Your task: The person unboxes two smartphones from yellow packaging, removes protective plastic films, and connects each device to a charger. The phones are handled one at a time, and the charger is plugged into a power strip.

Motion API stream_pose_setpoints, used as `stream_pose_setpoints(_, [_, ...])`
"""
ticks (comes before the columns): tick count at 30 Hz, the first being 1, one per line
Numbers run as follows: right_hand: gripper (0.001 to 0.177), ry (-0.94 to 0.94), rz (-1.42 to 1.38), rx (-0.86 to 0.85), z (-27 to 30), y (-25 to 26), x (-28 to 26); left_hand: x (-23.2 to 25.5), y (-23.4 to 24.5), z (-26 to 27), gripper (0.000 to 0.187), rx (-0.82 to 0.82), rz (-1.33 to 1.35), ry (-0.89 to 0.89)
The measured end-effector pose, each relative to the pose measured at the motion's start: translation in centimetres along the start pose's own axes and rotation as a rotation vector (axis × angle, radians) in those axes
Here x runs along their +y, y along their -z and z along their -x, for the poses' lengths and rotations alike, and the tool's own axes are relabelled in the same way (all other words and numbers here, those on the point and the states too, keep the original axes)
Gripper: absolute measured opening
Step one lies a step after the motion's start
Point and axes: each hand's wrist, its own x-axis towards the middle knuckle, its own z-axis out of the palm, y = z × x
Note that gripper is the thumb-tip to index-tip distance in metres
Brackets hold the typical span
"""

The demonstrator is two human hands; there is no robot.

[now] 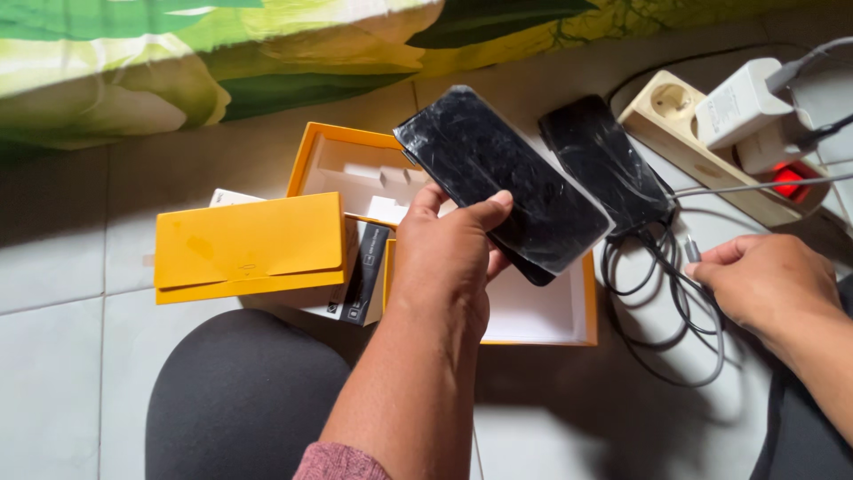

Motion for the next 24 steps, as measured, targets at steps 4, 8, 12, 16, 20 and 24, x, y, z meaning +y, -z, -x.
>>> stream_pose_setpoints(4, [0.021, -0.003, -0.105, 0.054, -0.6, 0.3, 0.6, -0.1, -1.4, -0.1, 0.045, -0.011, -0.013, 0.002])
stream_pose_setpoints(8, [0.022, 0.058, -0.563, -0.053, -0.4, 1.6, 0.4, -0.6, -2.3, -0.3, 0.040, -0.024, -0.008, 0.008])
stream_pose_setpoints(12, [0.024, 0.015, -0.804, -0.255, 1.2, 4.2, 0.0, -1.9, -3.6, -1.2, 0.032, -0.063, 0.067, 0.018])
stream_pose_setpoints(16, [0.033, 0.120, -0.949, -0.444, 3.2, 6.9, -1.3, -3.2, -5.4, -1.8, 0.028, -0.067, 0.137, 0.047])
stream_pose_setpoints(20, [0.036, 0.088, -0.860, -0.476, 4.5, 8.8, -2.7, -4.0, -7.5, -2.2, 0.030, -0.054, 0.242, 0.083])
stream_pose_setpoints(24, [0.028, 0.182, -0.891, -0.480, 4.7, 9.7, -3.5, -4.9, -9.0, -2.5, 0.030, -0.025, 0.274, 0.108])
